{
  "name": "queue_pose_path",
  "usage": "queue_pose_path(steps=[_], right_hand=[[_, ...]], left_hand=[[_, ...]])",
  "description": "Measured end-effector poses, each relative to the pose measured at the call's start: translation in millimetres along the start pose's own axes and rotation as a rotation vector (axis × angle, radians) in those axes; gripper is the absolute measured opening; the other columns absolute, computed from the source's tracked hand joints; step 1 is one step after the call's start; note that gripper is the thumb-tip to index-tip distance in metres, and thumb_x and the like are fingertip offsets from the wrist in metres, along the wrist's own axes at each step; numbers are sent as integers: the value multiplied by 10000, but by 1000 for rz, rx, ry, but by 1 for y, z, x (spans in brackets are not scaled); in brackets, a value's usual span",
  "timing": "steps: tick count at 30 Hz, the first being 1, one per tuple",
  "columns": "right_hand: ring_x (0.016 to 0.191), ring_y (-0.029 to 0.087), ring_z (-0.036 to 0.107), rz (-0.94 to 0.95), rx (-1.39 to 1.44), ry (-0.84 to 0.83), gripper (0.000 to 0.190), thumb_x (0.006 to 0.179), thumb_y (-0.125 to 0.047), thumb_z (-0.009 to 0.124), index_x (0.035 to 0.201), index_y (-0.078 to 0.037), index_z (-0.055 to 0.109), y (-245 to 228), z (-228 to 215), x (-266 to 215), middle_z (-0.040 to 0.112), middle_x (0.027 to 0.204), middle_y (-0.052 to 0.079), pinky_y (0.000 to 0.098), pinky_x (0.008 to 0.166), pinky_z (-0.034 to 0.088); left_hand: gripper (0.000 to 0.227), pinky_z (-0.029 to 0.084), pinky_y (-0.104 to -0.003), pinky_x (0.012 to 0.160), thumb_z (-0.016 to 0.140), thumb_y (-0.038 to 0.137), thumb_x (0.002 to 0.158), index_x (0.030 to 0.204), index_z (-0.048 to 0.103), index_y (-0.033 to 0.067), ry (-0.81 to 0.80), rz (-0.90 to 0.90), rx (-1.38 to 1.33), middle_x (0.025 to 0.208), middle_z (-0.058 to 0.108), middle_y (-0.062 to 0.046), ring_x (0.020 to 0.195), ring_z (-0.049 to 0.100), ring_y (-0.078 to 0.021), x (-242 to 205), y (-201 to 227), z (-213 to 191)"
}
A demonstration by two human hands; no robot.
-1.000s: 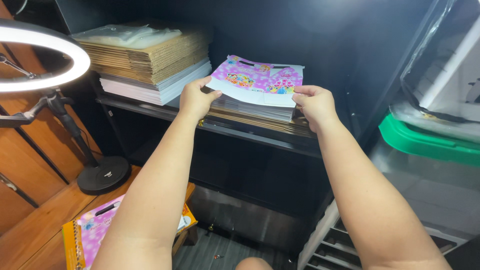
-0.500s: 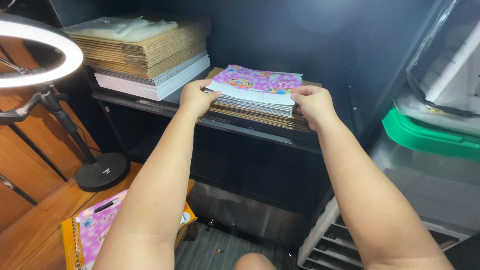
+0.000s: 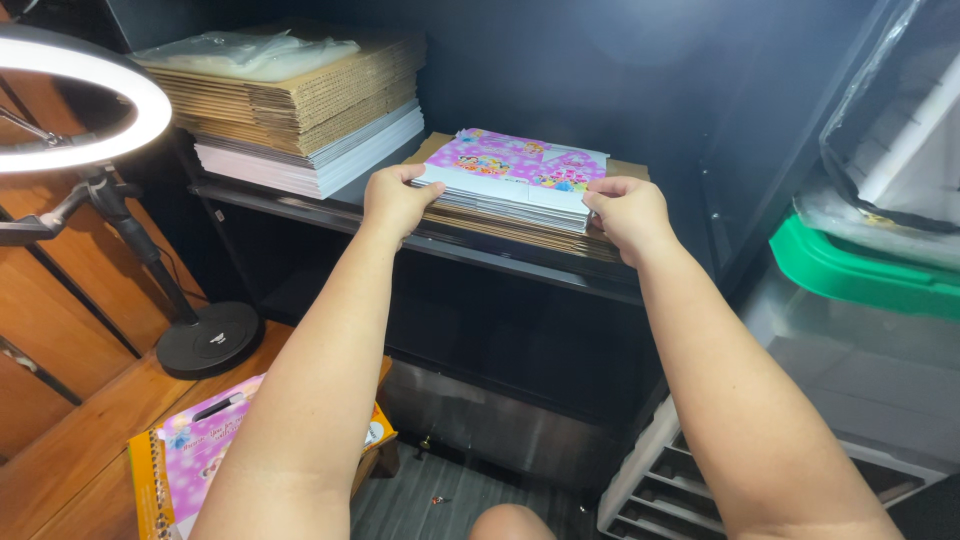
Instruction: The person repeatedly picks up a stack of pink printed papers from a wooden bench and places them onto a shelf. The action is performed multiple times in a repetitive loop.
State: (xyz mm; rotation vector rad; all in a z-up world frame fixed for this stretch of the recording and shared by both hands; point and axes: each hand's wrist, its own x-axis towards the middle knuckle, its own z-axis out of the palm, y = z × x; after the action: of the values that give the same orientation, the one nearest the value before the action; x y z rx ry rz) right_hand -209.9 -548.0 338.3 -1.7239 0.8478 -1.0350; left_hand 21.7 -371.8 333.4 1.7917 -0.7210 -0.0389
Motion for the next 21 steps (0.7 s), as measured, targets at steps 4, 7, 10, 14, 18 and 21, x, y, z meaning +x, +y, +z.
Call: queue_pose_path(steps=[4, 7, 10, 14, 18, 21], right_hand=[[1048, 270, 717, -12, -8, -4, 256, 916, -97, 748, 1169, -61, 766, 8, 0, 9, 713, 1136, 208, 356, 842, 633], [1084, 307, 709, -3, -13, -10, 269, 929, -97, 726, 1192, -52, 757, 3, 0, 0, 691, 1179, 228, 364, 851, 639], [1084, 311, 711, -3, -15, -5, 261, 934, -101, 718, 1189, -65, 761, 4, 1, 1, 690, 1173, 225, 355, 845, 641], [1083, 324, 706, -33, -20, 0, 257, 932, -86, 724, 1185, -54, 760, 7, 2, 2, 681, 1168, 219, 376, 837, 645], [1087, 294, 700, -58, 15, 41, 279, 915, -76, 736, 1193, -48, 747, 11, 4, 2, 676, 1145, 213, 364, 842, 648], [1094, 277, 680, -97, 22, 55, 290, 946, -116, 712, 1223, -32, 723, 10, 5, 5, 662, 1146, 216, 376, 859, 641]], left_hand=[[500, 543, -378, 1026, 836, 280, 878, 1332, 700, 123, 7, -6, 11, 1309, 699, -137, 1295, 627, -281, -1, -4, 0], [481, 540, -325, 1006, 854, 311, 864, 1303, 725, 161, 47, 6, 24, 1236, 733, -92, 1246, 660, -240, 7, -12, 4], [448, 543, -339, 1006, 849, 265, 872, 1283, 734, 128, 75, 21, -13, 1226, 735, -129, 1240, 665, -273, 3, -10, 4], [432, 544, -335, 998, 853, 256, 869, 1267, 742, 128, 86, 21, -21, 1204, 741, -130, 1220, 678, -267, 3, -12, 4], [369, 534, -257, 967, 822, 274, 892, 1250, 754, 216, 71, 1, -49, 1166, 754, -42, 1167, 698, -155, 10, -20, 4], [396, 537, -312, 1005, 793, 184, 905, 1293, 726, 142, 86, 41, -104, 1205, 746, -110, 1192, 697, -213, -9, -10, -2]])
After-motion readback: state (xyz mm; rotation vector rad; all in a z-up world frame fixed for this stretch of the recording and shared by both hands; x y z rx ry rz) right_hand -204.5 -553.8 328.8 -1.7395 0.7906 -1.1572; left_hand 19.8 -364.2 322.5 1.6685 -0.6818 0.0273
